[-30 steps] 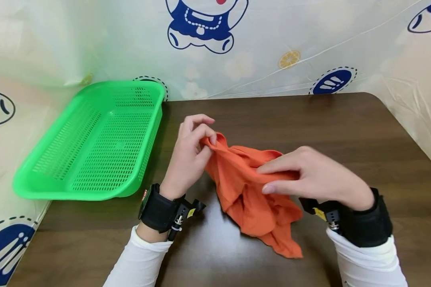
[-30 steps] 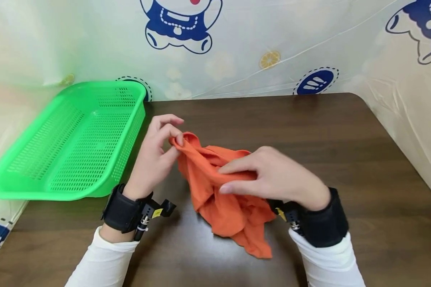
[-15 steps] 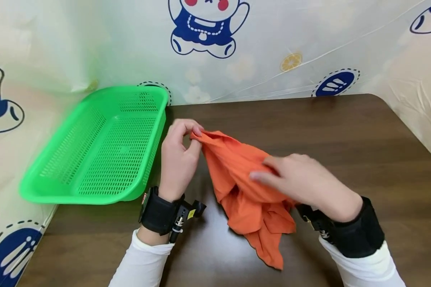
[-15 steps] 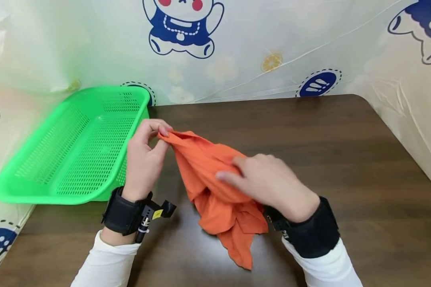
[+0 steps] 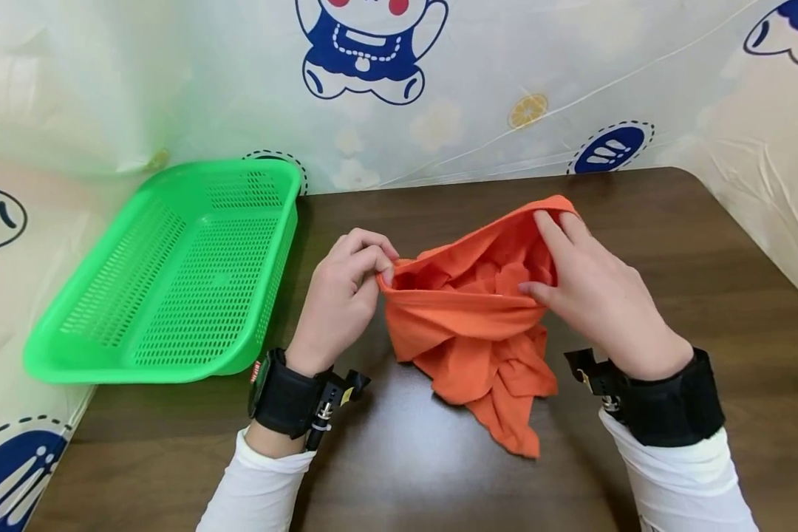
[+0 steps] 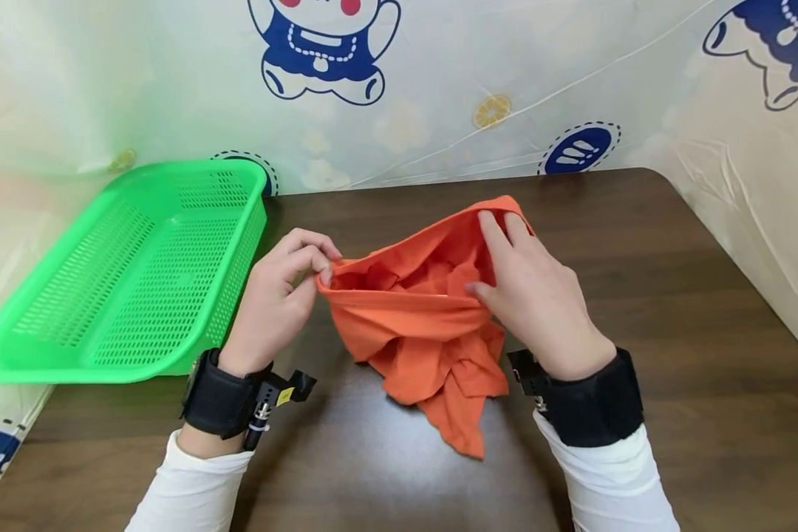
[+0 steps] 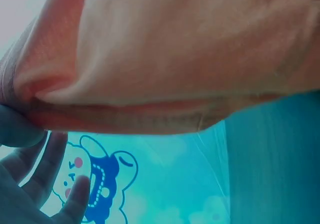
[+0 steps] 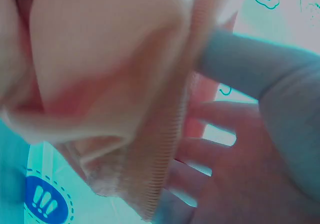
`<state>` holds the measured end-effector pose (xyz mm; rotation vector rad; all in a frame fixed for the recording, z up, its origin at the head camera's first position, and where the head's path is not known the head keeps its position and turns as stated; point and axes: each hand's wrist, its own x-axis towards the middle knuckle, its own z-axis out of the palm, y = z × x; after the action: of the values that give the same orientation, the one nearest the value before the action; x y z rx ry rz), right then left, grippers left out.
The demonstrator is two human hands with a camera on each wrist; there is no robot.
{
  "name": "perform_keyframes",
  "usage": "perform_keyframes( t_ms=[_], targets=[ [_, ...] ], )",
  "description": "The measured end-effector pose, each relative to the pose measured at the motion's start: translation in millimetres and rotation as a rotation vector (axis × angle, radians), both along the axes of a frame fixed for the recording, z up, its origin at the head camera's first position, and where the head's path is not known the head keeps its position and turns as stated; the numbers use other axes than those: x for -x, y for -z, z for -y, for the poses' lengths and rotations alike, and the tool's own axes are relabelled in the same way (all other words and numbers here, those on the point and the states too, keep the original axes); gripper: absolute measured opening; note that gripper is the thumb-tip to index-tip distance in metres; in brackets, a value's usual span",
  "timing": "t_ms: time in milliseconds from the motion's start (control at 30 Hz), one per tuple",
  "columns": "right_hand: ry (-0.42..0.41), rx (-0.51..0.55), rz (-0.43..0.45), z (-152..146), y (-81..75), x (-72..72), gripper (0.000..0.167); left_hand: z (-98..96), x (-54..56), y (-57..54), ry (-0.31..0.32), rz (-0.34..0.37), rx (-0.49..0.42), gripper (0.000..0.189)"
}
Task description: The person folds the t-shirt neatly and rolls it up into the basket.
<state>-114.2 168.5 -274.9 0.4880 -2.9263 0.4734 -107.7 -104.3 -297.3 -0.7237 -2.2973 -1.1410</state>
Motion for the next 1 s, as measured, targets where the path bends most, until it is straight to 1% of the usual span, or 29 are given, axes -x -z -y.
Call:
perform_keyframes(
  t_ms=[100,133,167,233,300,333,367,400,433,500,533,600,667,733,800,867,933,967,1000],
  targets=[
    [-0.01,-0.014,0.043,0,-1.8,1.5,0.076,-1.7,1.3,0.3,0.011,0.026,0.026,0.03],
    [-0.008,-0.012,0.057,0,-2.5,1.8,0.075,-2.0,1.8,0.6,0.0,0.042,0.053,0.029],
    [-0.006,-0.013,0.065,0,-3.1,2.0,0.074,-2.5,2.0,0.8,-0.014,0.063,0.091,0.029],
    [-0.004,-0.014,0.065,2,-3.4,3.1,0.075,-3.9,1.9,1.7,-0.044,0.117,0.196,0.028],
    [-0.02,-0.009,0.03,6,-1.7,3.6,0.079,-6.4,0.6,4.0,-0.069,0.171,0.319,0.026],
    [-0.038,-0.006,-0.001,10,-0.1,3.6,0.08,-8.2,-0.6,5.7,-0.076,0.199,0.37,0.026],
    [-0.062,-0.005,-0.044,14,1.7,3.6,0.082,-10.4,-2.0,7.1,-0.075,0.215,0.407,0.025],
    [-0.092,-0.001,-0.093,18,3.6,3.3,0.083,-13.0,-3.5,8.1,-0.072,0.222,0.422,0.023],
    [-0.128,-0.001,-0.144,23,5.7,2.6,0.083,-15.8,-5.0,9.0,-0.071,0.224,0.419,0.019],
    [-0.208,-0.003,-0.232,31,9.4,0.5,0.082,-21.7,-7.9,9.2,-0.064,0.2,0.373,0.011],
    [-0.254,-0.004,-0.268,35,11.0,-0.8,0.081,-24.3,-9.3,8.5,-0.067,0.18,0.343,0.016],
    [-0.355,-0.007,-0.315,43,13.5,-3.9,0.079,-29.0,-11.4,6.0,-0.079,0.131,0.274,0.038],
    [-0.469,0.003,-0.316,50,15.4,-7.2,0.076,-31.7,-12.6,3.0,-0.105,0.094,0.216,0.057],
    [-0.574,0.025,-0.297,56,16.5,-10.9,0.071,-32.2,-13.3,-0.1,-0.138,0.063,0.173,0.06],
    [-0.662,0.072,-0.271,62,16.4,-14.4,0.064,-29.8,-13.2,-2.2,-0.179,0.022,0.141,0.049],
    [-0.714,0.138,-0.271,65,15.8,-17.6,0.055,-25.5,-12.9,-2.8,-0.218,-0.006,0.134,0.032],
    [-0.716,0.225,-0.305,67,14.6,-19.7,0.044,-20.7,-11.9,-2.3,-0.256,-0.014,0.141,0.015],
    [-0.694,0.267,-0.336,68,14.0,-20.4,0.039,-18.4,-11.5,-1.7,-0.273,-0.011,0.147,0.009],
    [-0.65,0.301,-0.374,68,13.4,-20.9,0.034,-16.3,-11.3,-1.1,-0.287,0.003,0.153,0.007]
  ],
)
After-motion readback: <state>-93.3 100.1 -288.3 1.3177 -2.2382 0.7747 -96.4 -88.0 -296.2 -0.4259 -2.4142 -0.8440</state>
